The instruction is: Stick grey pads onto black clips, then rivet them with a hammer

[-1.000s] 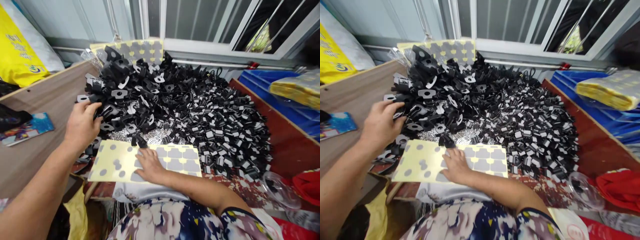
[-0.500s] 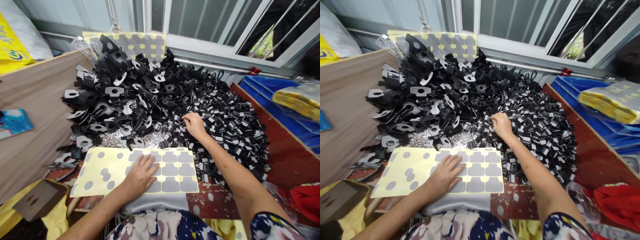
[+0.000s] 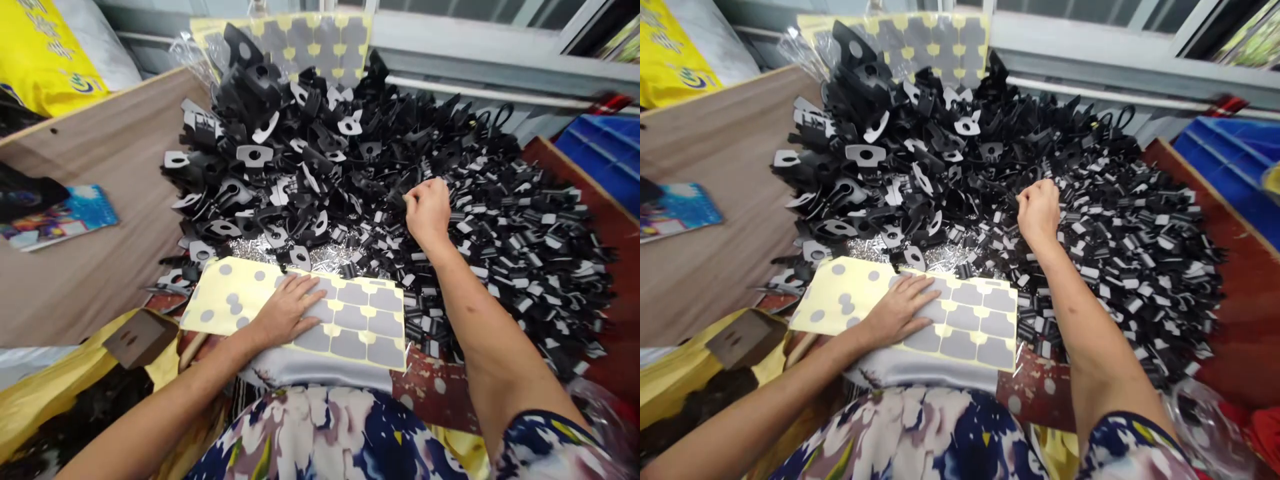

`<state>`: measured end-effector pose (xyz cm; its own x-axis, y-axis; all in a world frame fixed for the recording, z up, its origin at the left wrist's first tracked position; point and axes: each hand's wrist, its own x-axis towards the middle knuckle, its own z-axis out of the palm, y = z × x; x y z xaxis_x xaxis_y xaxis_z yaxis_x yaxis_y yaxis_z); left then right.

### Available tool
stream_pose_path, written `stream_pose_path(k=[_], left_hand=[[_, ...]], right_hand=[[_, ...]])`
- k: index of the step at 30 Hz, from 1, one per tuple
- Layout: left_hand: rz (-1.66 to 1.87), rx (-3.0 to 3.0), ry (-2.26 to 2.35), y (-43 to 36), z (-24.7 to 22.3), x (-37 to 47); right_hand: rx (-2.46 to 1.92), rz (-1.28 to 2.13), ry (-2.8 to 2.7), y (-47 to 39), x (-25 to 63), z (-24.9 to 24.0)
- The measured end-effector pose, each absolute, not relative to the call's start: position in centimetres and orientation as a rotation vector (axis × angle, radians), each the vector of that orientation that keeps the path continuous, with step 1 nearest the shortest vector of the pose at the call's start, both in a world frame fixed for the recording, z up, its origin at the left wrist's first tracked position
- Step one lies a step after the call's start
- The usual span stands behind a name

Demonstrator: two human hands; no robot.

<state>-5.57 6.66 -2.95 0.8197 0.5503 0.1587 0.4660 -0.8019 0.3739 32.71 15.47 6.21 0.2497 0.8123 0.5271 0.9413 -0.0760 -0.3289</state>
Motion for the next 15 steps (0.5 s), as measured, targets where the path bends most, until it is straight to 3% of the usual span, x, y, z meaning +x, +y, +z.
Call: stream_pose_path(k=[2,7,10,15], left_hand=[[0.480,2.568,0.809,6.5,-2.3,-5.2],[0.999,2.205,0.850,4.4,0.1,-2.0],[1.176,2.135,0.774,2.9,0.7,-0.5],[1.143,2.193,0.669,1.5,0.5,-0.3]], right_hand=[[-1.720,-0.008,-1.445,11.4,30.6,6.1],[-1.238,1.251,-0.889,0.4,21.2,4.3],[-1.046,1.446,-0.626,-3.2,17.4,3.4],[-0.926,1.606,-0.487,-5.0,15.8,3.1]])
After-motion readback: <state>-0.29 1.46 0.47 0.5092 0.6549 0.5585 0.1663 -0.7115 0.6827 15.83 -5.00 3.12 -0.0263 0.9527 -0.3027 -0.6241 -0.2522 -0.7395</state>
